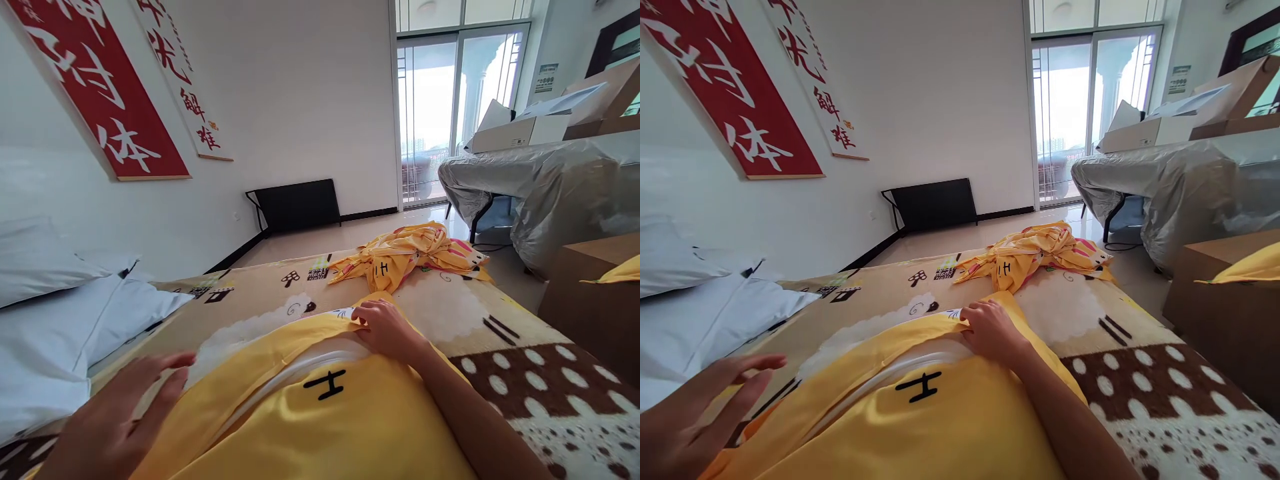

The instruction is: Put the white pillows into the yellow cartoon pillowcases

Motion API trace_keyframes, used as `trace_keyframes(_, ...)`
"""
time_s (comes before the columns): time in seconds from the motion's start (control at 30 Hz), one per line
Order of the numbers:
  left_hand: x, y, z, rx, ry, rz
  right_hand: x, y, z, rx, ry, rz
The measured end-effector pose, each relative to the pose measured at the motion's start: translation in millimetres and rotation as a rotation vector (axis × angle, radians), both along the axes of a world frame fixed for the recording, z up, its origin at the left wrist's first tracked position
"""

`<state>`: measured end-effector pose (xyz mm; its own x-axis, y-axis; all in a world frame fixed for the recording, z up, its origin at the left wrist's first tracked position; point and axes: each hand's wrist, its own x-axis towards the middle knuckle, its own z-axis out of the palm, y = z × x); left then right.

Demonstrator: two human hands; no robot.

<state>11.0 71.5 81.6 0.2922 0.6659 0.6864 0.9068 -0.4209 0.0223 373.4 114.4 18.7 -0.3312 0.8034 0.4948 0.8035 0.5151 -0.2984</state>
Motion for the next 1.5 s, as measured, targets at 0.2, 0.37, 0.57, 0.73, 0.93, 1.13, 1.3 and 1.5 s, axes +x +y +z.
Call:
trace_keyframes(0.2,185.2,-19.5,56.8,0.388,0.689,-0.932,-3.0,-5.6,1.1,-0.009,-0.009,-0.003)
trace_keyframes(0.37,239.9,9.0,1.8,0.483,0.548,-1.218,-1.0,0.3,-2.7,-0.023,-0.055,0.047)
trace_keyframes(0.57,219.4,38.7,-97.1,0.181,0.076,-1.020,-3.5,12.9,-15.7,-0.096,-0.093,0.015)
trace_keyframes(0.73,210.4,37.6,-109.9,0.102,0.081,-1.028,-5.2,14.5,-18.6,-0.147,-0.082,-0.026)
trace_keyframes(0.93,210.5,35.8,-104.7,0.024,-0.063,-0.858,-6.3,2.8,-0.3,-0.142,-0.222,-0.343)
trace_keyframes(1.13,208.7,33.5,-105.7,-0.372,-0.233,-0.760,-11.6,-5.2,6.7,-0.161,-0.222,-0.527)
trace_keyframes(1.3,214.8,38.9,-106.8,-0.567,-0.361,-0.641,-12.4,-3.3,2.6,-0.234,-0.052,-0.479)
trace_keyframes(1.5,218.0,67.4,-105.5,-0.834,-0.391,-0.652,-0.8,23.3,-19.6,-0.195,0.400,-0.257)
